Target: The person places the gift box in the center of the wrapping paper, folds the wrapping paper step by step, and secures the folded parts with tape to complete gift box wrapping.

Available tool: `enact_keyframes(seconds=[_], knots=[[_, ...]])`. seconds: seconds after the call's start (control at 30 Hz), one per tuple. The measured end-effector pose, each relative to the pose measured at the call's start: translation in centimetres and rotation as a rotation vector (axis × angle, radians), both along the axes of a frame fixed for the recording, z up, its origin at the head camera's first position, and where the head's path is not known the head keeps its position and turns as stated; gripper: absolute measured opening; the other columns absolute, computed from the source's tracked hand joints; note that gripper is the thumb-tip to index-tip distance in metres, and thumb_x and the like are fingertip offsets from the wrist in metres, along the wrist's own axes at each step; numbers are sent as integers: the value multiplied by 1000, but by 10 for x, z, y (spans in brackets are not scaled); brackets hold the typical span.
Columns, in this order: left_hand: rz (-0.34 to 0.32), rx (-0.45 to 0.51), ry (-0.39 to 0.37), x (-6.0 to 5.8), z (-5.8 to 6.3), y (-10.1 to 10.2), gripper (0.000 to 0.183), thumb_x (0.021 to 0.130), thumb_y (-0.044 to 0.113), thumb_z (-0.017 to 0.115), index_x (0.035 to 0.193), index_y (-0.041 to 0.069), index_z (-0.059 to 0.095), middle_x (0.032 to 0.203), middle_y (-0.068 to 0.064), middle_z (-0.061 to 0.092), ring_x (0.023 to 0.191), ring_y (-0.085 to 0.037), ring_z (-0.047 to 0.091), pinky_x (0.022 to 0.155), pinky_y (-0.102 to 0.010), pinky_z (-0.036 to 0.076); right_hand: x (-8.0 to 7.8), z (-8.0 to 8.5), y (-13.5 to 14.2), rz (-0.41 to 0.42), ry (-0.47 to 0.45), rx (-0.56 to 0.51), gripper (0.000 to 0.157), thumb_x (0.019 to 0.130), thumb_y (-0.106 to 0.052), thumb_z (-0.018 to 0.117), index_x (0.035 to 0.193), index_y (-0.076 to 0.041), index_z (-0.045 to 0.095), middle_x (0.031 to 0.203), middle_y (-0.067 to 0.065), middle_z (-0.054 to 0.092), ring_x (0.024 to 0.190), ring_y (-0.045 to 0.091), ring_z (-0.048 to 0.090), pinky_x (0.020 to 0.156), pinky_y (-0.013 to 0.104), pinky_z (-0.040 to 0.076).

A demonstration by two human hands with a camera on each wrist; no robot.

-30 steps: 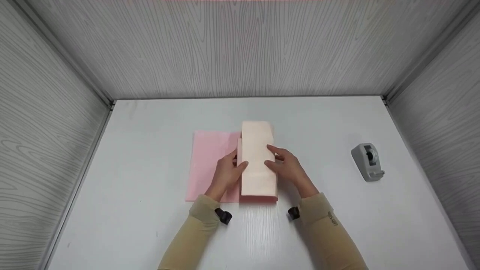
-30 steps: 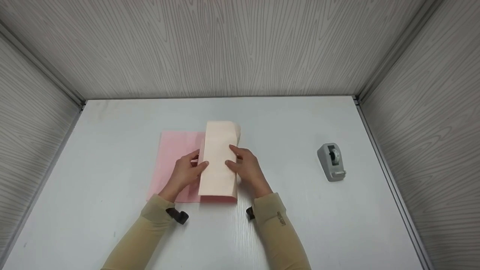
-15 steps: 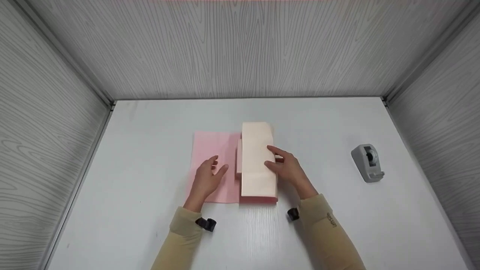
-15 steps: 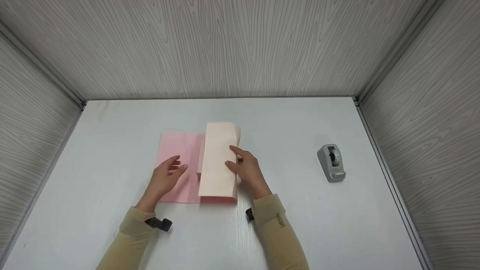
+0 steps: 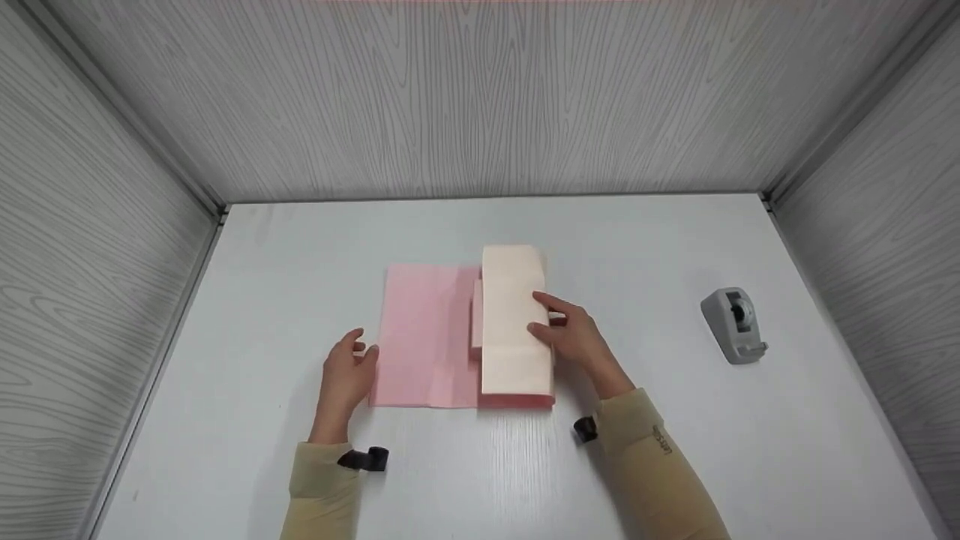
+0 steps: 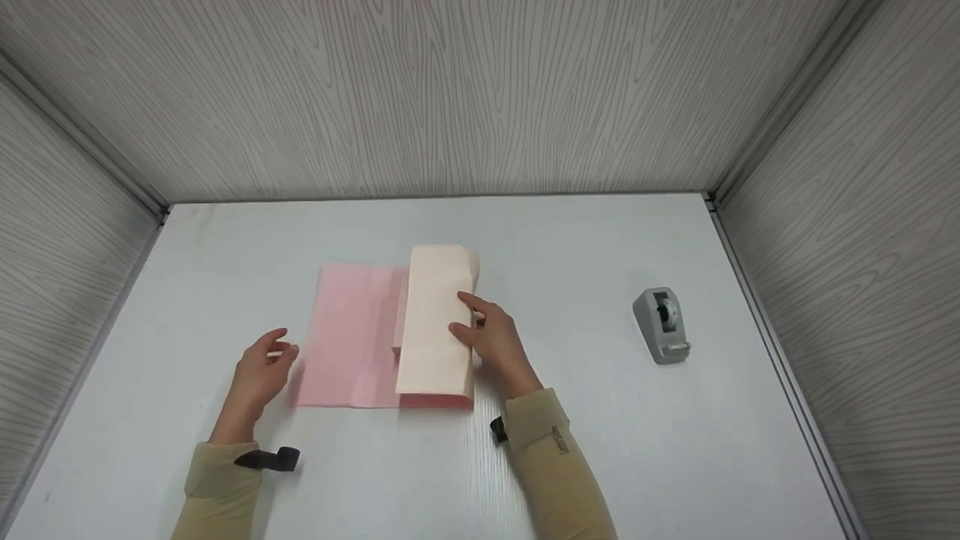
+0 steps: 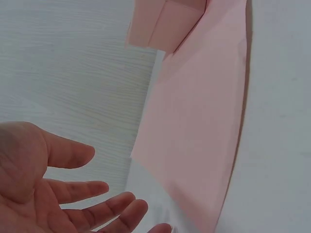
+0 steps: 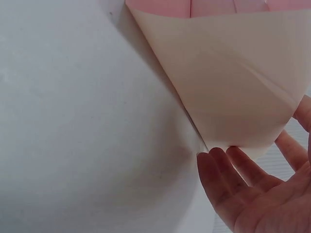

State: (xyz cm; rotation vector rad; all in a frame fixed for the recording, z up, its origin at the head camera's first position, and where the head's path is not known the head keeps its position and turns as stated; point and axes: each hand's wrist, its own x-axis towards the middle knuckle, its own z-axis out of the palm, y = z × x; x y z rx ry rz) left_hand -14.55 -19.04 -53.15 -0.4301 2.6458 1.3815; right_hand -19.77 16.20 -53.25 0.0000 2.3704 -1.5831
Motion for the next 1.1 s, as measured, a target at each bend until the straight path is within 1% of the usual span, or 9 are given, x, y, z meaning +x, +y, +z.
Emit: enact_keyframes(seconds=[0.17,0.33,0.43,0.57,0.63,0.73,0.83,0.9,1.1], knots=[[13,42,-26,6,-5,-5,53,101,19,51,147,-2,36,133,-27,48,122,-40,48,98,-52,42,1,0,0,-1,10,15,59,91,-25,72,146,-27,49,141,9,48,116,26,56,87,41,52],[23,60,-51,6,-8,-5,54,99,20,56,145,-1,38,133,-26,48,123,-39,48,99,-52,42,1,0,0,-2,9,20,59,91,-25,72,146,-28,49,140,9,49,115,27,56,87,41,52],[32,58,-60,6,-9,-4,55,98,19,58,145,0,38,132,-25,49,121,-38,49,99,-51,42,1,0,0,-5,9,24,59,91,-25,72,146,-28,49,139,8,50,115,26,57,87,41,51],[43,81,-83,4,-8,-6,55,96,17,60,144,0,38,130,-24,50,119,-36,50,97,-49,43,0,0,0,-4,8,28,59,91,-26,72,146,-28,49,140,8,49,116,26,56,88,42,51],[46,101,-88,4,-7,-6,53,96,16,60,143,-1,41,125,-23,53,114,-35,53,93,-47,46,0,0,0,-3,11,26,59,91,-26,72,146,-27,49,140,9,49,116,26,56,88,42,51],[37,111,-90,3,-6,-8,47,96,14,60,138,-3,47,116,-21,56,103,-32,57,83,-41,49,0,0,1,1,21,23,60,91,-26,72,147,-26,48,141,9,49,116,27,56,88,42,51],[29,118,-96,1,-6,-9,43,96,14,59,134,-4,52,111,-20,59,94,-29,57,76,-35,49,0,0,1,6,27,25,60,91,-26,72,147,-25,48,141,10,49,115,27,57,87,42,51],[31,122,-106,0,-7,-9,41,97,16,57,133,-4,54,113,-21,60,94,-28,58,77,-34,50,0,0,1,6,24,27,60,91,-26,72,147,-25,48,140,9,50,114,27,57,87,41,52],[50,159,-89,-6,-9,-8,43,101,24,52,129,-7,58,122,-25,62,103,-30,63,84,-38,52,-1,-1,1,16,17,-5,60,92,-23,71,147,-24,48,139,10,49,116,28,56,90,42,50]])
